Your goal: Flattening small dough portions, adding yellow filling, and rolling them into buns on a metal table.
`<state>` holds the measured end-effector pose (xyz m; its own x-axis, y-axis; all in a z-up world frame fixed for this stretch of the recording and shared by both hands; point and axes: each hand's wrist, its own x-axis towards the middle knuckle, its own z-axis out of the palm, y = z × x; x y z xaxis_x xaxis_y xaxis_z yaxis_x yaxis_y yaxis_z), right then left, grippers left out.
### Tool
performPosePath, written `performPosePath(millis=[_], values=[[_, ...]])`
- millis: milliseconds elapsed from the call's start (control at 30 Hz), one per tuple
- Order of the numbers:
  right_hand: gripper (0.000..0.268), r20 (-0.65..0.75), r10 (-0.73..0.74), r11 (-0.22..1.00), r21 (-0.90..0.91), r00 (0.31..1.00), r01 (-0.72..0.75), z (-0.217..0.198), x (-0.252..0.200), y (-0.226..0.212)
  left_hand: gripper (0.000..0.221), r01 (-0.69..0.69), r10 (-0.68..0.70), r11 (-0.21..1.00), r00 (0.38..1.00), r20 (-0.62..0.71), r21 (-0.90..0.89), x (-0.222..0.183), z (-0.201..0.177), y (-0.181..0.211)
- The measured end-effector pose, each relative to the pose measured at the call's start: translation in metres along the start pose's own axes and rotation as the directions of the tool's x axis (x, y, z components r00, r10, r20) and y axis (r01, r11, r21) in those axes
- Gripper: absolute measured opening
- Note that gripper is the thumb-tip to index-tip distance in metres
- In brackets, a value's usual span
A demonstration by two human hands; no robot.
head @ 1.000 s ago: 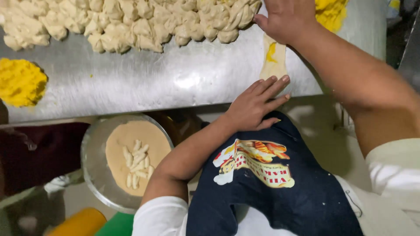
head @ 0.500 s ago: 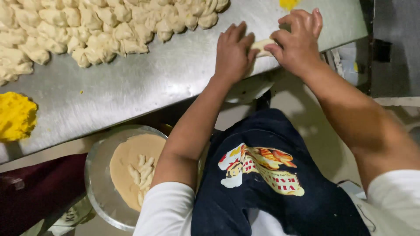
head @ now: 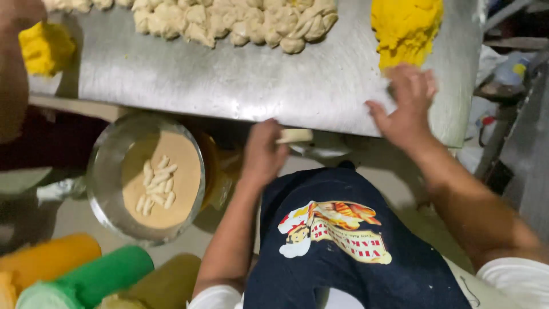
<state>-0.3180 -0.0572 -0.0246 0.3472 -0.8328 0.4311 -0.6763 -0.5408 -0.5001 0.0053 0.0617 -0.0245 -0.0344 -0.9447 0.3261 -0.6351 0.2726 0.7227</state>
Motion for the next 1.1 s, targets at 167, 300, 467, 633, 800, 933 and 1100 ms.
performPosePath(millis=[167, 300, 467, 633, 800, 933, 1100], values=[[0.067, -0.034, 0.251, 0.968, 0.005, 0.967, -0.251, -0.052, 0.045, 0.022, 0.029, 0.667, -0.526, 0.738, 0.661, -0.535, 0.099, -0.133, -0.114, -0.083], [0.055, 0.051, 0.15, 0.986, -0.077, 0.987, -0.146, -0.028, 0.048, 0.124, 0.059, 0.983, -0.821, 0.098, 0.168, -0.545, 0.155, -0.174, -0.186, -0.104], [0.058, 0.167, 0.258, 0.965, -0.004, 0.952, -0.261, -0.026, 0.069, 0.084, 0.047, 0.587, -0.402, 0.76, 0.762, -0.508, 0.279, -0.031, -0.131, -0.098], [0.045, -0.064, 0.038, 0.993, -0.105, 0.997, -0.045, -0.004, 0.056, 0.102, 0.053, 0.098, -0.091, 0.985, 0.995, -0.051, 0.146, 0.127, -0.043, -0.097], [0.041, -0.237, 0.093, 0.969, -0.2, 0.967, -0.143, 0.013, 0.03, 0.13, 0.023, -0.415, 0.44, 0.67, 0.89, 0.12, 0.616, 0.229, -0.02, -0.139], [0.039, -0.345, 0.121, 0.955, -0.215, 0.931, -0.203, 0.02, 0.015, 0.114, 0.011, -0.492, 0.494, 0.637, 0.851, 0.175, 0.593, 0.245, -0.045, -0.149], [0.05, -0.253, 0.286, 0.895, -0.275, 0.924, -0.352, 0.023, 0.023, 0.095, 0.037, 0.273, 0.299, 0.893, 0.232, 0.926, -0.357, 0.181, -0.087, -0.086]])
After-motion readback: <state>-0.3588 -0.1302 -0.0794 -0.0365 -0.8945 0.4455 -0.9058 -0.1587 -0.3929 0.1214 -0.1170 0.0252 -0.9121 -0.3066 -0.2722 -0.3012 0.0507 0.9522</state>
